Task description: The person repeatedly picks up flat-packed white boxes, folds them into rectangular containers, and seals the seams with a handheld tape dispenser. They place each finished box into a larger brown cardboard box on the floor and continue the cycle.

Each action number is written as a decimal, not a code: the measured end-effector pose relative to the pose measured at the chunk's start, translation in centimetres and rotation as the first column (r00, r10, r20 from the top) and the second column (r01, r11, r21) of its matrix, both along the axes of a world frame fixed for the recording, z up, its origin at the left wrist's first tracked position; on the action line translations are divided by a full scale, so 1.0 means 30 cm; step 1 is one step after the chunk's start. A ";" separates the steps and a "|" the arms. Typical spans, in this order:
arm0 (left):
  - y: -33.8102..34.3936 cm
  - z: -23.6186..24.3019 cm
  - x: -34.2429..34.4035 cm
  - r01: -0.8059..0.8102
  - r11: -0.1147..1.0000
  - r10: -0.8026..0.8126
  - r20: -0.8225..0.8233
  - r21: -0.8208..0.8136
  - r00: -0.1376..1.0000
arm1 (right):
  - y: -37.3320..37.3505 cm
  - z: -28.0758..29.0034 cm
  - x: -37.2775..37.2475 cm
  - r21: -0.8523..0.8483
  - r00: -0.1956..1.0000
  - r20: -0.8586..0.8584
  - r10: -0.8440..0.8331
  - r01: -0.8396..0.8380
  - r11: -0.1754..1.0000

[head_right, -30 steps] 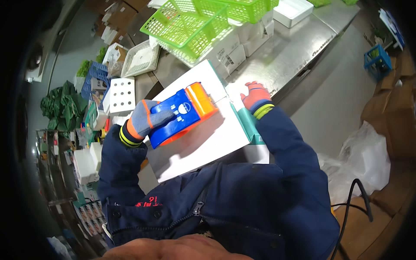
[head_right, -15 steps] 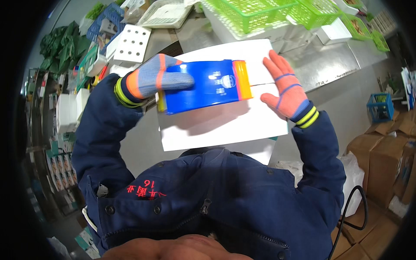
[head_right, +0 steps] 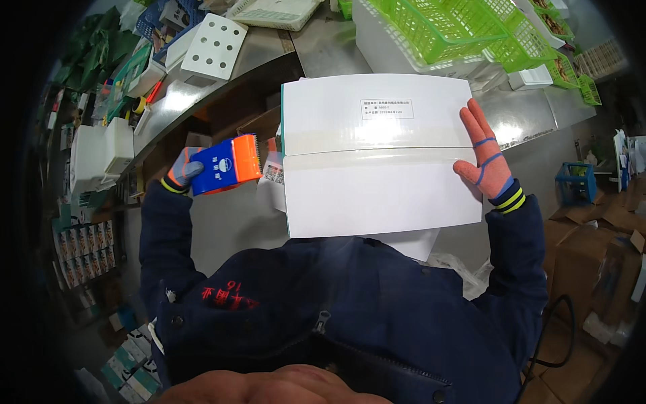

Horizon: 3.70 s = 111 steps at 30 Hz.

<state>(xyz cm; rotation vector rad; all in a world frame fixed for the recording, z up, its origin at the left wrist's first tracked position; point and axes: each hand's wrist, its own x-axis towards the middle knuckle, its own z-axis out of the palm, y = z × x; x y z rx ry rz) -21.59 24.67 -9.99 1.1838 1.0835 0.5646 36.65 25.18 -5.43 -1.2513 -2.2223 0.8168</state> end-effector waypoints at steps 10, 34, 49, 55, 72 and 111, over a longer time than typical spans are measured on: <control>0.056 -0.179 0.143 0.058 0.998 -0.056 0.053 -0.038 0.997 | 0.030 0.306 -0.347 0.320 0.915 0.355 0.189 -0.309 0.896; -0.064 0.021 0.406 0.259 0.859 0.349 -0.875 0.442 0.335 | 0.131 0.083 -0.892 -0.274 0.692 0.300 0.657 -0.597 0.754; -0.057 -0.056 0.520 0.087 0.649 0.748 -0.655 0.756 0.106 | 0.119 -0.120 -0.016 -0.508 0.869 -0.392 -0.301 0.069 0.859; -0.673 0.217 0.361 -0.099 0.006 0.987 -0.022 0.995 -0.160 | -0.057 0.184 -0.392 -0.019 0.765 -0.618 0.179 -0.242 0.970; -2.407 -0.129 0.557 -0.524 0.113 0.559 -0.490 0.844 -0.669 | -0.924 -0.109 -1.344 -0.161 0.214 -0.716 0.664 -0.977 0.140; -3.061 -0.214 1.366 -0.791 -0.447 0.048 -0.872 0.418 -0.487 | -1.998 -0.955 -1.191 -0.525 -0.011 0.047 0.999 -0.851 0.015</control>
